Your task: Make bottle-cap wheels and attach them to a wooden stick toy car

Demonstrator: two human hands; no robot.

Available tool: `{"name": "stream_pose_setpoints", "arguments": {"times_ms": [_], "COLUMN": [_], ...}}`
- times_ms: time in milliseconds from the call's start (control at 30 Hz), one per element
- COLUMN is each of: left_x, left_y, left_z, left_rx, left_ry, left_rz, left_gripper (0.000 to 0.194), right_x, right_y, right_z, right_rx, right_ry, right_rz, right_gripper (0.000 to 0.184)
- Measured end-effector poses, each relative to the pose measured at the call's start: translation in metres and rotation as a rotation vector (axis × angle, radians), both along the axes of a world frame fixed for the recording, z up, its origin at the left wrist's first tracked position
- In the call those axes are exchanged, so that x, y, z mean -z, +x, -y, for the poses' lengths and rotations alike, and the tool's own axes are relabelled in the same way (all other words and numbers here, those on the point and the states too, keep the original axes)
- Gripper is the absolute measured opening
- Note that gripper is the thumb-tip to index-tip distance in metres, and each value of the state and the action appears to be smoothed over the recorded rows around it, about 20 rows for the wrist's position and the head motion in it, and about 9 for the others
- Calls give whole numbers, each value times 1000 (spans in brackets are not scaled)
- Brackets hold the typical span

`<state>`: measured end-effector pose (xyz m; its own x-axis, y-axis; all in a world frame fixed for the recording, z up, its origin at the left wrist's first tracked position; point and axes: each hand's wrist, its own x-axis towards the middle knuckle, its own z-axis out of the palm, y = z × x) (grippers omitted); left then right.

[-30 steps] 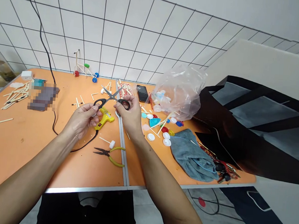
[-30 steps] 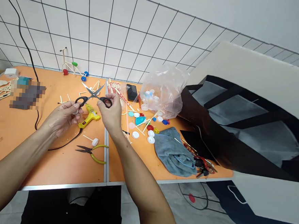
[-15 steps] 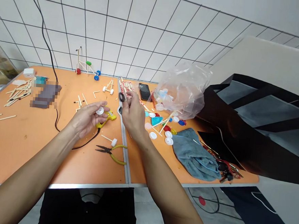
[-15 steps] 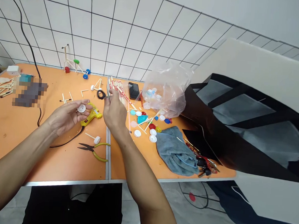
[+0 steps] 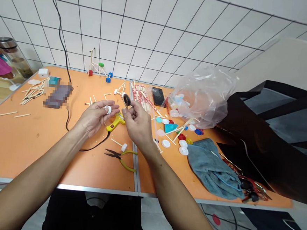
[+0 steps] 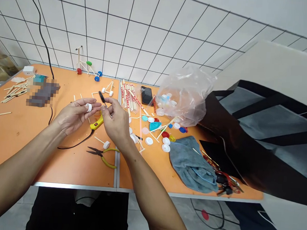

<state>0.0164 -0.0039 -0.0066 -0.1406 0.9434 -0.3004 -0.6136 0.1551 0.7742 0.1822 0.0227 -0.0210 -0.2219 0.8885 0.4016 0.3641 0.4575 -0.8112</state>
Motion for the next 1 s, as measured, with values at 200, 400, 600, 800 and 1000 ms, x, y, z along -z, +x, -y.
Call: {"name": "stream_pose_setpoints", "arguments": {"times_ms": [200,400,600,800,1000], "left_x": [4,9,13,17,15], "left_y": [9,8,6,7,4], "left_z": [3,8,11,11,10], "left_rx": [-43,42,221,243,239], "left_ry": [77,204,329,337,179], "left_rz": [-133,-350,-485,-475,-174], "left_gripper": [17,10,36,49,29], "right_x": [6,6,6,8,10], "right_y": [-12,-12,-8,-7,-7], "right_z": [6,6,-1,-4,-3], "right_rx": [-6,19,105,88,63], "right_ry": [-25,9,44,86,136], "right_rz": [-66,-66,-50,-41,10], "right_gripper": [32,32,36,35,31]}}
